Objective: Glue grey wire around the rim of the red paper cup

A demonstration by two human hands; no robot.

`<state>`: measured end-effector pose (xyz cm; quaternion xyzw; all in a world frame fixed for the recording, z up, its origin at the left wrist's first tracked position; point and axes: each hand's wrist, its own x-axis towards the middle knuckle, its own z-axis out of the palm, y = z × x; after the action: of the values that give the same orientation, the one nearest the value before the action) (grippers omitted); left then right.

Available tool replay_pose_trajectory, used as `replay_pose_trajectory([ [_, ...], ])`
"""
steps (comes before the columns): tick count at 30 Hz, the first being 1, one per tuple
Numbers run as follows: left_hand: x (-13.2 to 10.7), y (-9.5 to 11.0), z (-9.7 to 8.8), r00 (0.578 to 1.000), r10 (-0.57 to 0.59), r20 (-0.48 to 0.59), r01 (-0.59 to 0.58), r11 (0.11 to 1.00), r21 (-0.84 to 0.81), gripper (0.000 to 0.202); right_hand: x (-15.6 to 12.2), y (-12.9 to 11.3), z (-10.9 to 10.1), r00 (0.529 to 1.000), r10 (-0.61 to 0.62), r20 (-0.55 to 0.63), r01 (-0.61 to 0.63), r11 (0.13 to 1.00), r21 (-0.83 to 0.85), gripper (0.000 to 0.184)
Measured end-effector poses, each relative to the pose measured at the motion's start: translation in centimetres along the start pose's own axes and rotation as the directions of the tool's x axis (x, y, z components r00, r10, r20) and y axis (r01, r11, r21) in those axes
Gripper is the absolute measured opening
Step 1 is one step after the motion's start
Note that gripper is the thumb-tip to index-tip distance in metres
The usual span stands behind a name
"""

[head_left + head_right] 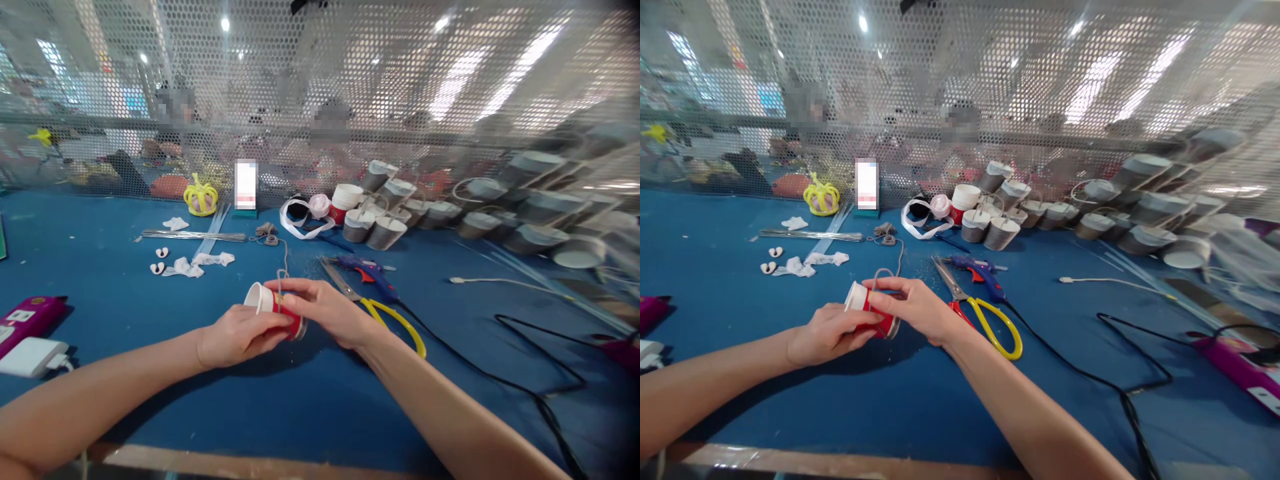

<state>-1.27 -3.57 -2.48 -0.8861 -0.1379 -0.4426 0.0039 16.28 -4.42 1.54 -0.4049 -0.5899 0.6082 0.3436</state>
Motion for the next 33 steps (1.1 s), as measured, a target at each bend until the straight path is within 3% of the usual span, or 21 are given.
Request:
replay_pose_trajectory([
  [5,0.1,0.2,0.0,0.999,0.013,0.031,-0.012,0.999,-0.036,0.015,-0.4,0.6,0.9,0.977,-0.122,-0.175,0.123,0.992,-0.005,0.014],
  [8,-0.1,0.2,0.0,0.991,-0.108,0.085,0.116,0.988,-0.102,0.016,-0.5,0.7,0.9,0.954,-0.151,-0.258,0.147,0.989,-0.033,0.016],
  [13,0.1,0.3,-0.3,0.920,-0.367,0.136,0.390,0.885,-0.255,0.021,-0.9,0.2,-0.1,0.854,-0.249,-0.457,0.214,0.968,-0.129,0.017],
  [17,0.4,0.4,-0.3,0.850,-0.499,0.169,0.526,0.795,-0.302,0.019,-0.9,0.3,-0.9,0.821,-0.297,-0.488,0.195,0.949,-0.249,0.018],
  [19,0.4,0.4,-0.2,0.835,-0.517,0.186,0.549,0.777,-0.306,0.019,-0.7,0.4,-1.1,0.817,-0.309,-0.487,0.183,0.940,-0.289,0.019],
  [27,0.2,0.8,-0.6,0.895,-0.408,0.179,0.444,0.849,-0.287,0.018,-0.5,0.8,-1.0,0.842,-0.266,-0.469,0.093,0.929,-0.359,0.019],
  [33,0.1,1.0,-0.7,0.939,-0.328,0.108,0.345,0.906,-0.246,0.015,-0.5,1.1,-0.8,0.874,-0.193,-0.446,0.040,0.943,-0.330,0.020],
])
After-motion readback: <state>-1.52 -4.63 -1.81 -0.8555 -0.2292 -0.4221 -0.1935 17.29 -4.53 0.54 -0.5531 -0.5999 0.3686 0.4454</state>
